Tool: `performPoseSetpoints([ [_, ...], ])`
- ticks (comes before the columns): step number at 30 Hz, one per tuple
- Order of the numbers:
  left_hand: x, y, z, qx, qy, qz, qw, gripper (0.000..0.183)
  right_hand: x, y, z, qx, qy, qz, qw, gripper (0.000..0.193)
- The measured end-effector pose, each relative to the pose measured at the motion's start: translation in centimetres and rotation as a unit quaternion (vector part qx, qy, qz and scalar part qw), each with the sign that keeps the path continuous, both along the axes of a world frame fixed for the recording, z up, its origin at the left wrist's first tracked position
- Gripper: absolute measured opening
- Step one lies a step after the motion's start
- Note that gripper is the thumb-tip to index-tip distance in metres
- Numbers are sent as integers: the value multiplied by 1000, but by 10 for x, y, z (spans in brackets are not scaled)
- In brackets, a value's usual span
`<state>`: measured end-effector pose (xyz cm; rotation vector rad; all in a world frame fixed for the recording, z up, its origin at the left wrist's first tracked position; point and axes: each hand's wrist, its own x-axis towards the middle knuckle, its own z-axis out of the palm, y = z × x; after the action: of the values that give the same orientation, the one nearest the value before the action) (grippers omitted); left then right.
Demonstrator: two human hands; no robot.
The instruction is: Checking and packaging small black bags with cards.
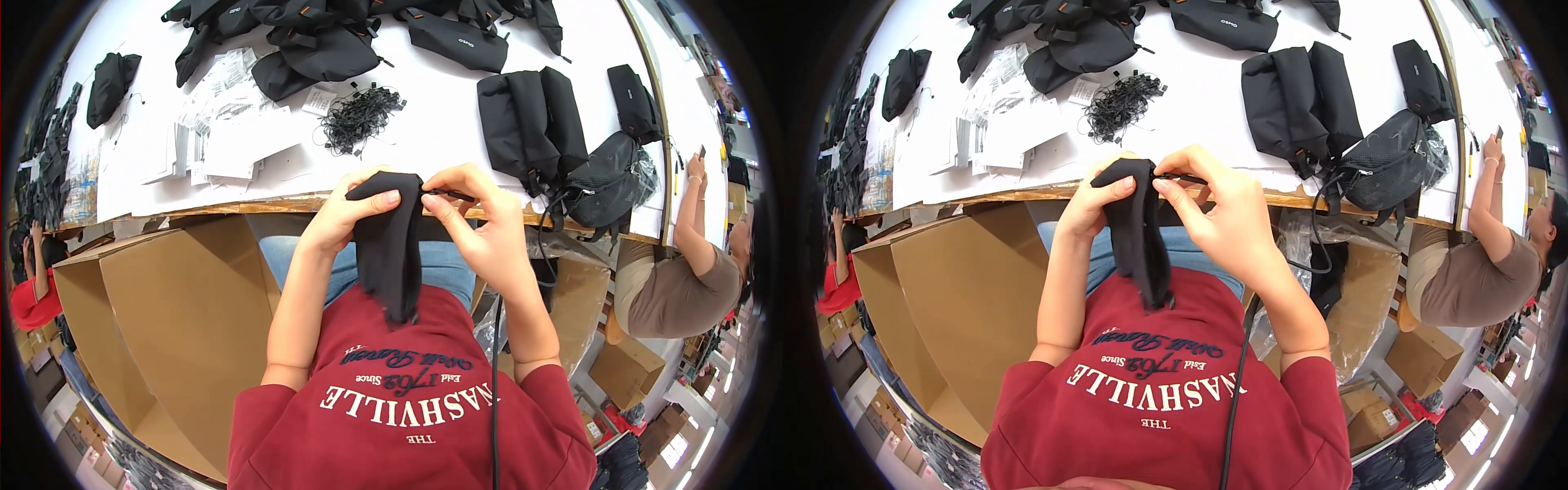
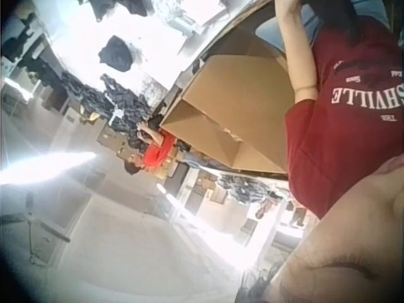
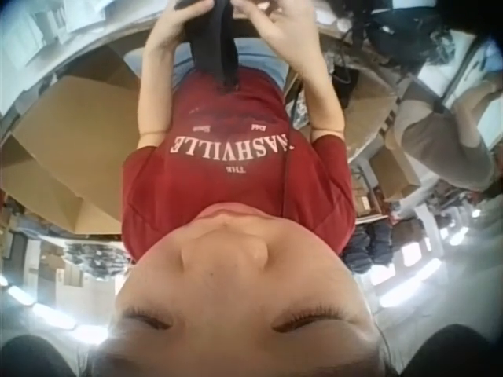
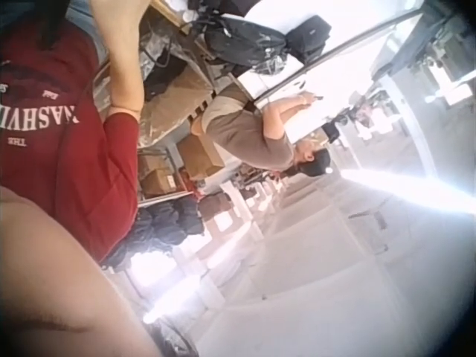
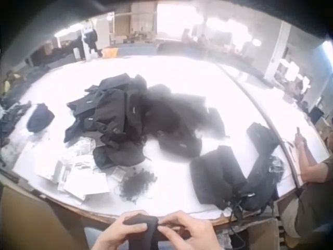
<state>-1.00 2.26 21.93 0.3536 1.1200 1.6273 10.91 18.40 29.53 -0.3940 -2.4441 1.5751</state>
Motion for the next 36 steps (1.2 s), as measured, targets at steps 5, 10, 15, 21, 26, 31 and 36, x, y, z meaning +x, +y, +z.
performPoseSetpoints([
  [5, 3, 0, -2, 1, -43, 5, 999, 42, -3, -1, -11, 27, 56, -24, 998, 9],
  [10, 10, 0, 5, 8, -80, 38, 996, 39, 3, -9, -18, 0, 116, -52, 992, 8],
  [15, 20, 2, 3, 18, -167, 107, 980, 35, 5, -9, -19, 10, 141, -27, 990, 9],
  [21, 15, 5, 19, 13, -3, 39, 999, 28, 1, -2, -4, 15, 123, -47, 991, 8],
  [26, 19, 6, 6, 54, -33, 89, 994, 27, 2, -11, -13, -120, 98, -55, 986, 9],
  [31, 9, -8, -22, 76, -180, 167, 966, 28, 9, -16, -7, 43, 76, 111, 990, 12],
  [36, 7, -7, -19, 54, -113, 175, 977, 39, 8, -15, -8, 68, 100, 139, 983, 14],
])
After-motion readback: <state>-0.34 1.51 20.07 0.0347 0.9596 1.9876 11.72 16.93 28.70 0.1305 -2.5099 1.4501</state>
